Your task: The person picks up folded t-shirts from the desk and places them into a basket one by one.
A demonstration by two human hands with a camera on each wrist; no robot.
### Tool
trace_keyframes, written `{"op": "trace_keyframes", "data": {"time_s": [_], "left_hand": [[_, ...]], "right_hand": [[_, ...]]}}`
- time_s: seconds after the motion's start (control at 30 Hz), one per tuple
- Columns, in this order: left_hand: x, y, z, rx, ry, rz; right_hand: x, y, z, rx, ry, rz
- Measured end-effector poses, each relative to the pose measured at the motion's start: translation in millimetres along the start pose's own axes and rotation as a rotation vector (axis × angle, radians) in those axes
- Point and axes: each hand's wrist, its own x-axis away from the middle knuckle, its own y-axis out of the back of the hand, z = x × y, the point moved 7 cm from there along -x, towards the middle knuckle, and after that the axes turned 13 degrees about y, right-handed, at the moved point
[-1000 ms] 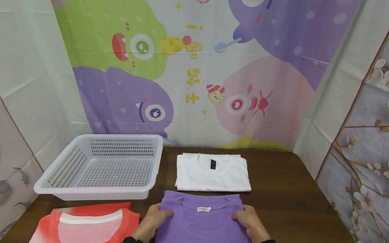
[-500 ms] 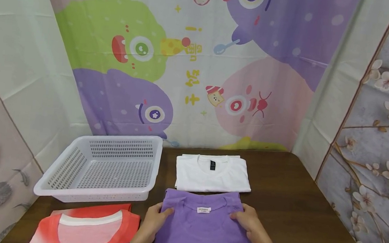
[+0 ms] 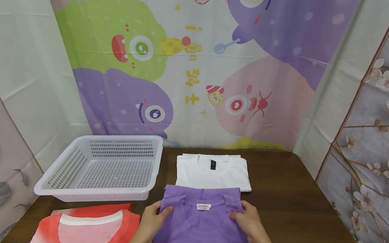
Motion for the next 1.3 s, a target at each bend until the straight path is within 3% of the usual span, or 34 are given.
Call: {"op": "trace_keyframes", "data": {"time_s": [0.37, 0.97, 1.3], "left_hand": [[13.5, 10.6, -12.8, 0.040, -0.005, 0.000], [29.5, 29.6, -26.3, 0.120, -0.038, -0.044], [31.8, 37.7, -30.7, 0.134, -0.043, -0.037]], "right_hand": [[14, 7, 19, -0.011, 0.030, -0.064], [32, 13, 45, -0.008, 0.090, -0.056], [35, 13, 57, -0.018, 0.109, -0.039]]}}
